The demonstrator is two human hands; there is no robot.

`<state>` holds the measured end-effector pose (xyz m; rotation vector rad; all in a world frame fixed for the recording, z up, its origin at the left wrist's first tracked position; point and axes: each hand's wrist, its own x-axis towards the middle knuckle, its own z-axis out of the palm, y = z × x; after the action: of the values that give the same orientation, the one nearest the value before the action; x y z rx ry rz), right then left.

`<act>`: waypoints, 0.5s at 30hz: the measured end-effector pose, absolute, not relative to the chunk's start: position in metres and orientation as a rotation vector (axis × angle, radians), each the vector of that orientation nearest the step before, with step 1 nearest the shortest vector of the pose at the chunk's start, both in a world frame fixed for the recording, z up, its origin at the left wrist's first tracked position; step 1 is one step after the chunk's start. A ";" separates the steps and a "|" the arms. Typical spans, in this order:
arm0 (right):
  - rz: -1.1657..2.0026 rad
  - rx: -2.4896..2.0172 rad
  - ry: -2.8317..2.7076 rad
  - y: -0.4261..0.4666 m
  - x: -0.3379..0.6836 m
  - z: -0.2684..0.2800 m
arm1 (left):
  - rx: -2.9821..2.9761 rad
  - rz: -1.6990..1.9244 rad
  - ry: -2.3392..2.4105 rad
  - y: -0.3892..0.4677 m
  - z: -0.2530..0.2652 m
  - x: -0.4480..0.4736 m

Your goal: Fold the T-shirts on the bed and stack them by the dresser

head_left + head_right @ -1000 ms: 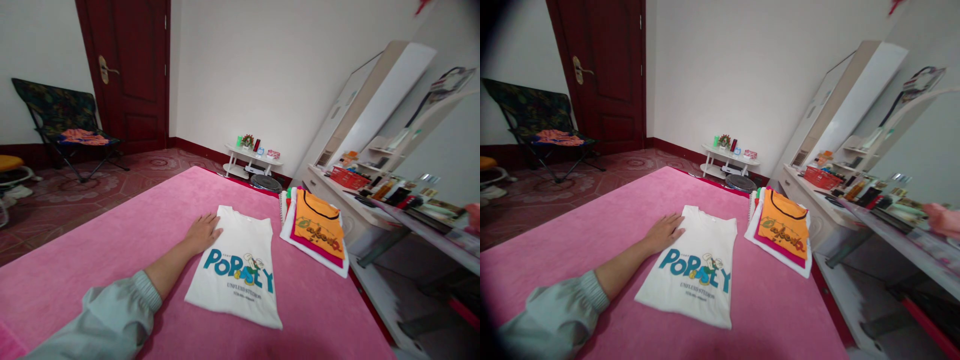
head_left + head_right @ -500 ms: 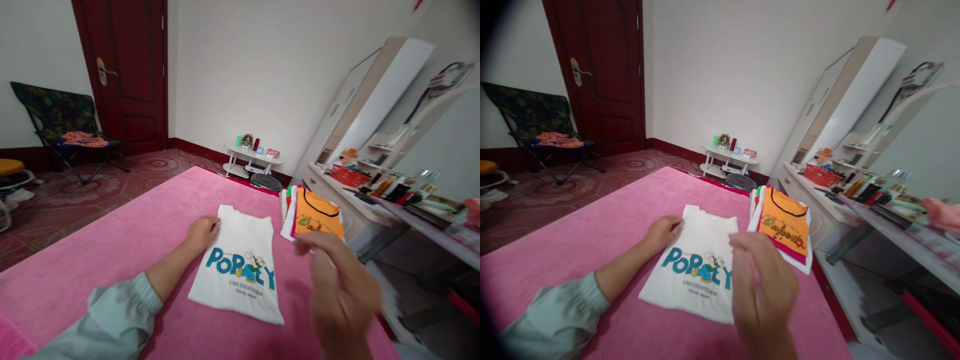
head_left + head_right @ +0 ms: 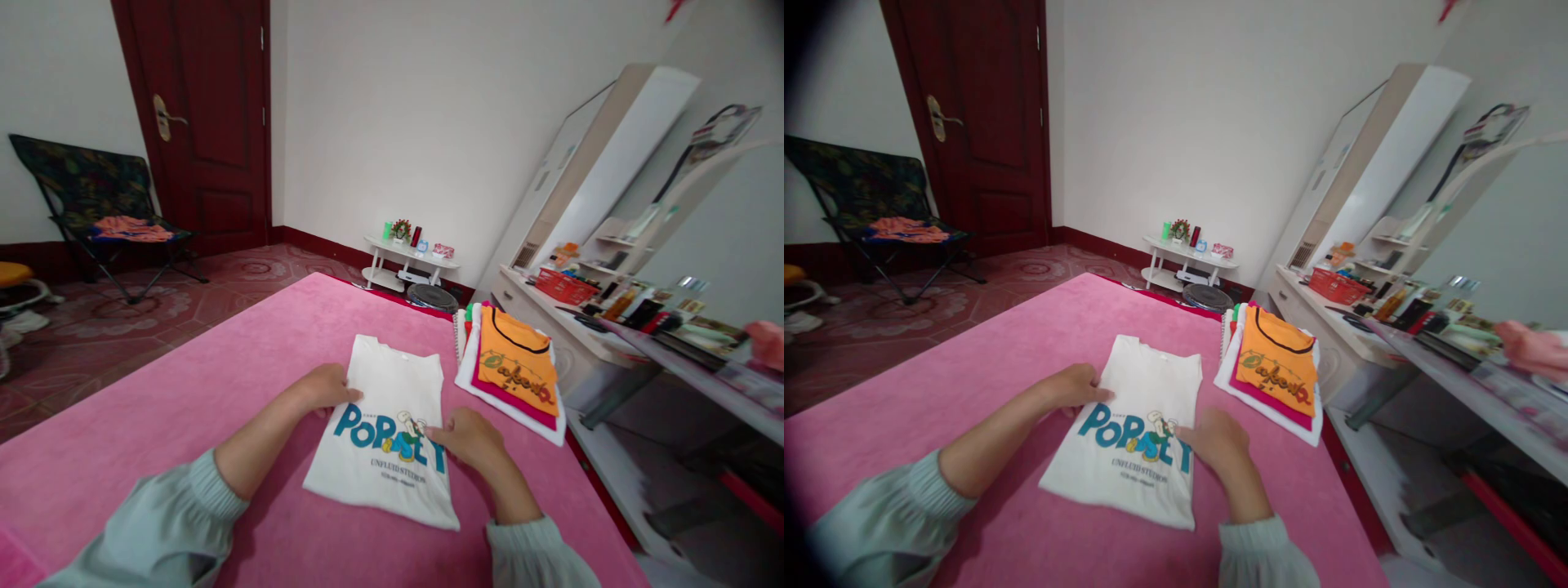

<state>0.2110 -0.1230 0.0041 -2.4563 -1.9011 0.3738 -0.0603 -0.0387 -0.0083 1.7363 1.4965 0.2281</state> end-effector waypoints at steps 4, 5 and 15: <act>0.435 -2.270 -1.843 -0.118 0.213 -0.004 | 1.749 0.343 1.411 -0.040 -0.004 -0.055; 0.426 -2.200 -1.813 -0.116 0.211 -0.007 | 1.782 0.411 1.375 -0.041 -0.003 -0.052; 0.600 -1.583 -1.515 -0.119 0.177 -0.017 | 1.376 0.598 0.634 -0.084 0.004 0.002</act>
<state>0.1766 -0.1195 -0.0172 -1.5830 -1.5154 0.6002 0.0018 -0.0838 0.0035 1.3756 0.6342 0.5975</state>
